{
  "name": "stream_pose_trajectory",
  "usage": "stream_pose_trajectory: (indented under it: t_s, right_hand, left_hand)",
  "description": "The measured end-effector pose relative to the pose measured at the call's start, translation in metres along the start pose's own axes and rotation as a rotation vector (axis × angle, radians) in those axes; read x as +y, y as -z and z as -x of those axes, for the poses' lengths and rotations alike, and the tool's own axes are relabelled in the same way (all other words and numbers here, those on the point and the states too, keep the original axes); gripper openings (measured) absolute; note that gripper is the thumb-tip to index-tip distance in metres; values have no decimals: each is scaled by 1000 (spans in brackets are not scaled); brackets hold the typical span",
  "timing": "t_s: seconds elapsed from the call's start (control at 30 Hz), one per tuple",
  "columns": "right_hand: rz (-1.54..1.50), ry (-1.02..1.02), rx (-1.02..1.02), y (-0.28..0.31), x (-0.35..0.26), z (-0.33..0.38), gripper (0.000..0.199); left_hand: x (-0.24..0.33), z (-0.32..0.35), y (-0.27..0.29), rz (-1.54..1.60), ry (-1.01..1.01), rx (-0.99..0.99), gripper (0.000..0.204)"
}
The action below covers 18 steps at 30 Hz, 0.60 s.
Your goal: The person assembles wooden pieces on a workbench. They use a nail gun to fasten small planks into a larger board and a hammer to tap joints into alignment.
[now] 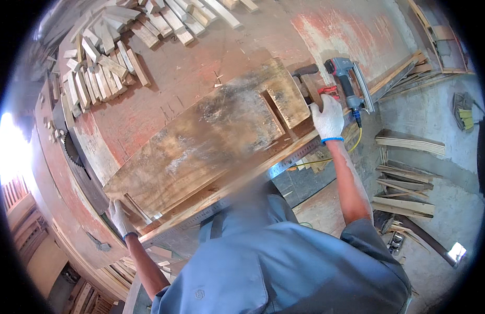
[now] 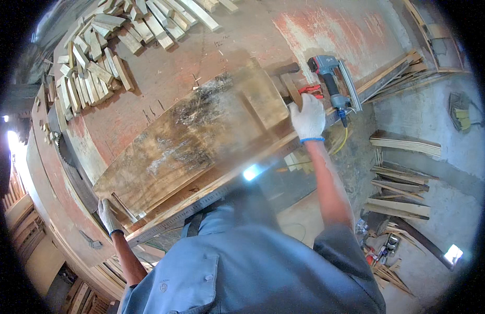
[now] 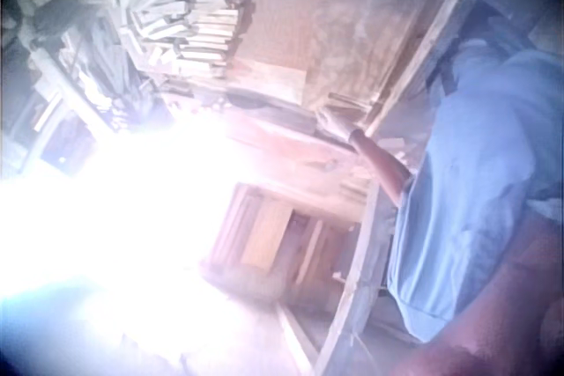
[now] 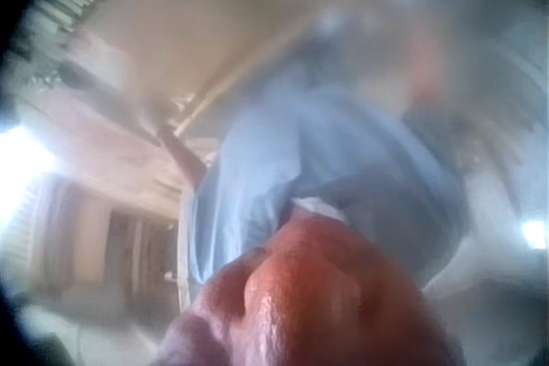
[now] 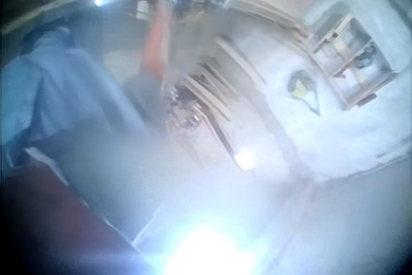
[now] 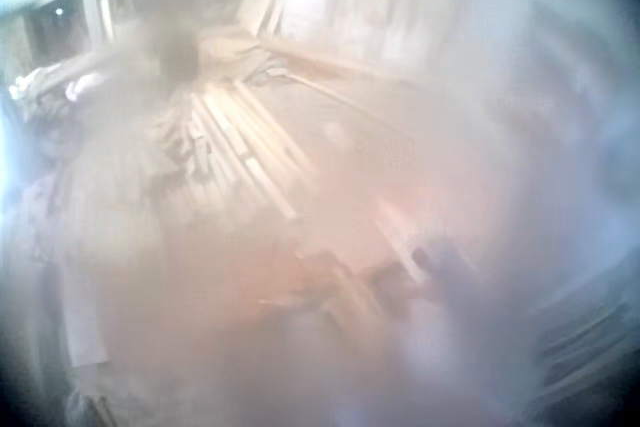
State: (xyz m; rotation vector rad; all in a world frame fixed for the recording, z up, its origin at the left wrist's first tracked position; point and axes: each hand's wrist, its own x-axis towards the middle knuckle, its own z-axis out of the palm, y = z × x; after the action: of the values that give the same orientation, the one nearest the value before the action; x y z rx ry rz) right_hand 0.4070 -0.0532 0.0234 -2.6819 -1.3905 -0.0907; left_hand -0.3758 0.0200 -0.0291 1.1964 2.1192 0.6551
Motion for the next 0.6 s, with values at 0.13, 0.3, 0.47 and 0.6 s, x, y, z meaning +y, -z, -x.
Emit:
stream_pose_trajectory:
  t_s: [0.13,0.3,0.47,0.6]
  right_hand:
    - [-258,224,29,2,-19,15,43]
    - [-362,-81,-171,1,-45,23,57]
    - [-530,-313,-258,-1,-61,6,55]
    - [-627,-140,-165,-7,-82,-35,61]
  left_hand:
    - [-5,4,-5,8,2,88,38]
    - [-19,7,-17,83,108,158,37]
    - [-11,15,-31,74,50,267,40]
    - [0,-3,-35,-121,175,335,40]
